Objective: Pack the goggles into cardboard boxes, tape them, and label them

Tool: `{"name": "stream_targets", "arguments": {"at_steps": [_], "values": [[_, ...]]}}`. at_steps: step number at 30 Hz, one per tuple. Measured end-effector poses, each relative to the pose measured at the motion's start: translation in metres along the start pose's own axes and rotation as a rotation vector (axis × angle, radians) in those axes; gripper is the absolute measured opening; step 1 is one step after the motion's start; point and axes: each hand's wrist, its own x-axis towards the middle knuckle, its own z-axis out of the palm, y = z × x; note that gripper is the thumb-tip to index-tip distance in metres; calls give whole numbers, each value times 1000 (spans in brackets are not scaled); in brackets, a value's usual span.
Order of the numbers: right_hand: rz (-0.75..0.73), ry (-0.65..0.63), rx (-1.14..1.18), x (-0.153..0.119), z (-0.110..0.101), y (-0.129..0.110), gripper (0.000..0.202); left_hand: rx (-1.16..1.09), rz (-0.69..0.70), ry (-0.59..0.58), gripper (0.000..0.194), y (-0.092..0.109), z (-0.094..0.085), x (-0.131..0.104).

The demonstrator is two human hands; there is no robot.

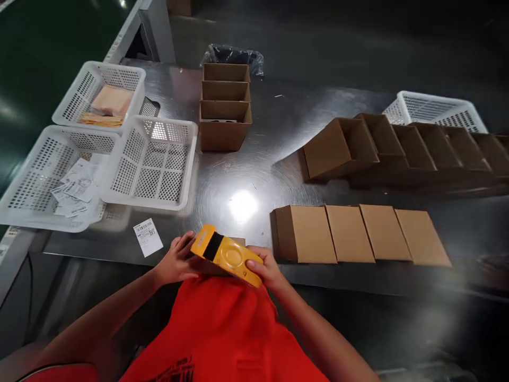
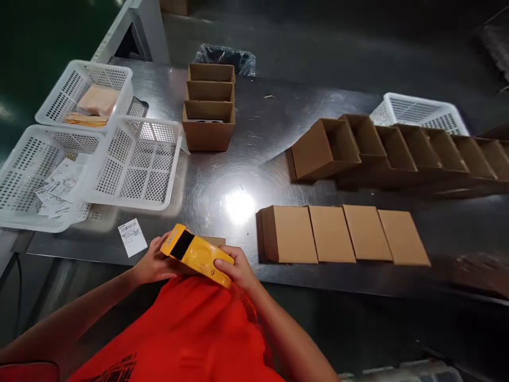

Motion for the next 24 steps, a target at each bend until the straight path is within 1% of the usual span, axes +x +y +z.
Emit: {"name": "stream_targets", "arguments": {"at_steps": [2, 3, 4, 5, 6, 7, 9, 10, 11, 12, 13, 14, 16, 18, 20, 22, 24], "values": [[70, -111, -12, 10, -1, 4, 58, -50, -48, 3, 55, 2, 1, 0], [98, -155, -23, 13, -3, 7, 57, -88, -77, -15, 57, 4, -1, 0], [117, -184, -36, 14, -6, 8, 57, -143, -114, -39, 58, 7, -4, 2], [128, -207, -50, 14, -10, 9, 56, -217, -172, -43, 53, 12, -9, 4], [137, -223, -65, 13, -13, 9, 56, -312, -268, -8, 46, 17, -16, 7], [142, -232, -79, 12, -16, 8, 57, -431, -414, 64, 41, 24, -24, 12], [149, -241, -118, 10, -19, 3, 58, -754, -821, 235, 49, 37, -40, 23], [151, -240, -143, 10, -18, 1, 58, -960, -1015, 273, 52, 43, -47, 31], [153, -237, -171, 11, -18, -1, 59, -1170, -1155, 257, 52, 48, -52, 38], [155, -233, -197, 11, -16, -3, 60, -1346, -1230, 208, 50, 52, -56, 46], [158, -229, -218, 12, -14, -5, 62, -1461, -1254, 156, 47, 55, -57, 53], [163, -227, -235, 12, -13, -6, 63, -1506, -1250, 131, 43, 56, -57, 58], [172, -223, -250, 13, -9, -10, 63, -1441, -1251, 164, 39, 56, -53, 64], [192, -242, -250, 13, -5, -16, 61, -1331, -1268, 212, 36, 51, -48, 59], [226, -294, -265, 14, -1, -25, 57, -1237, -1295, 243, 29, 37, -46, 44], [255, -340, -314, 18, 3, -35, 52, -1120, -1340, 286, 23, 18, -48, 22], [274, -354, -386, 24, 8, -44, 49, -1020, -1386, 307, 20, -3, -49, -3]]}}
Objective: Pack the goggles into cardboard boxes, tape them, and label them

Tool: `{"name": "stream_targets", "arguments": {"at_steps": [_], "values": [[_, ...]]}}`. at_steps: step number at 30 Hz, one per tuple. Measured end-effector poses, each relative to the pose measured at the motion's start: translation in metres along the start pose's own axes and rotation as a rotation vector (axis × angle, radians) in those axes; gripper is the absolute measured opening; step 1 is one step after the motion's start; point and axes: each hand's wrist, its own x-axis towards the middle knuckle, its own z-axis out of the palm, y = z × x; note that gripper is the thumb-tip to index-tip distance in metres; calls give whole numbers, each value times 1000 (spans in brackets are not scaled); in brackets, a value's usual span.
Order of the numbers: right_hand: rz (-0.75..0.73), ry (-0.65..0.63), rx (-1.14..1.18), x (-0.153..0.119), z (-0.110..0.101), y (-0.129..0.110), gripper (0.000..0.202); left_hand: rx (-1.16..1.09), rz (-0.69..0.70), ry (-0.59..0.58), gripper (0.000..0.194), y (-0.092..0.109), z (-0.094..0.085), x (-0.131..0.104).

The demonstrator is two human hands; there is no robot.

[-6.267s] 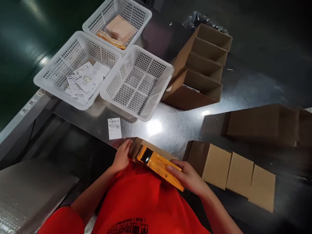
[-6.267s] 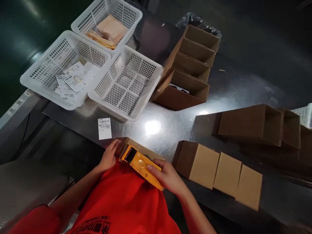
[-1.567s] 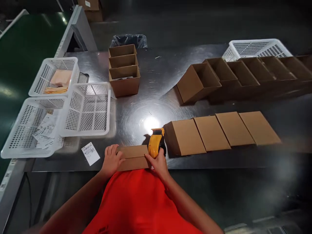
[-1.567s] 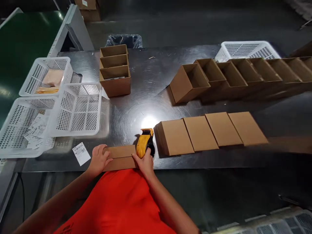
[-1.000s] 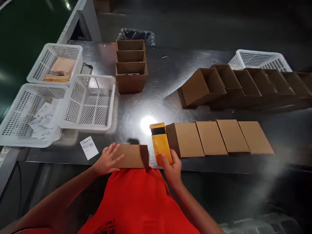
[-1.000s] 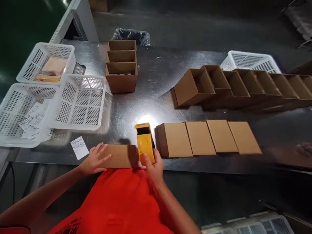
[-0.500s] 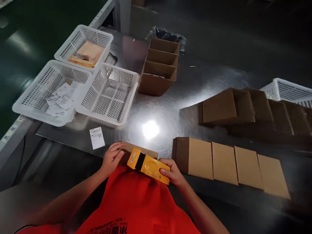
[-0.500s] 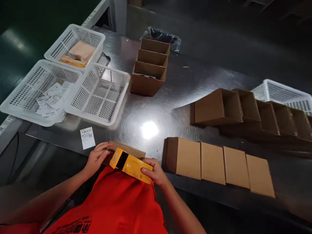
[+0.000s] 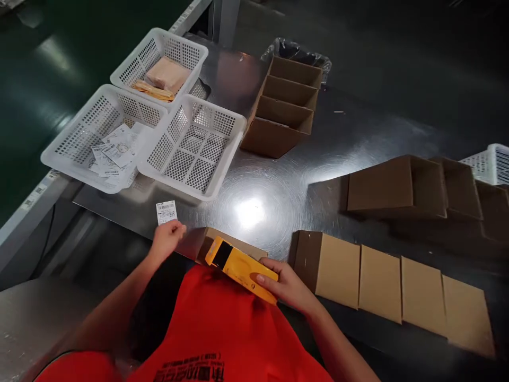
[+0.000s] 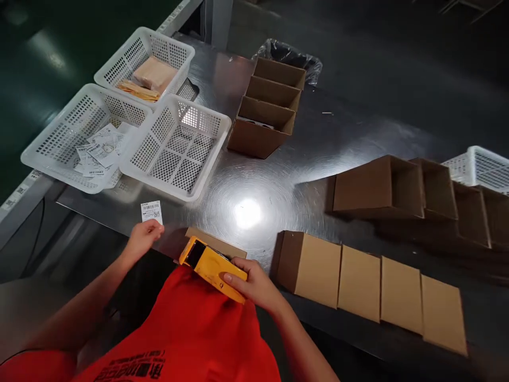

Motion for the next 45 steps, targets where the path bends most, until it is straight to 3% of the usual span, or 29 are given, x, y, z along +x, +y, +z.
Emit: {"name": "stream_targets", "arguments": {"at_steps": [3, 5, 8, 12, 15, 21, 23, 25, 29, 32, 34, 36, 40, 43, 45], "values": [[46, 19, -101, 9, 2, -12, 49, 78, -11, 35, 23, -22, -22, 19], [73, 50, -141, 14, 6, -16, 48, 125, -8, 41, 25, -39, -17, 29], [122, 79, -170, 19, 12, -19, 49, 181, 2, 33, 27, -63, 13, 39], [146, 80, -186, 19, 13, -18, 51, 223, 39, 15, 28, -82, 62, 34], [156, 79, -153, 17, 12, -15, 50, 266, 83, 4, 27, -87, 78, 28], [173, 85, -140, 17, 12, -14, 51, 450, 77, 2, 22, -87, 60, 28], [176, 81, -138, 17, 12, -16, 52, 494, 116, 25, 34, -89, 55, 18], [163, 86, -136, 17, 13, -17, 52, 515, 245, -3, 52, -96, 55, 4], [134, 121, -125, 17, 12, -19, 48, 615, 509, -172, 83, -111, 56, -8], [110, 123, -74, 16, 11, -19, 46, 690, 502, -249, 103, -98, 45, -2], [89, 109, -41, 16, 11, -19, 43, 676, 564, -277, 127, -73, 36, 4], [64, 105, -27, 18, 12, -21, 41, 691, 697, -340, 137, -44, 31, 8], [57, 92, -11, 23, 12, -29, 40, 842, 867, -468, 114, -3, 34, 14], [95, 47, -13, 11, -3, -25, 37, 945, 901, -451, 105, 5, 33, 18], [121, 58, -20, -10, -23, -8, 34, 1004, 902, -432, 104, 5, 26, 20]]}}
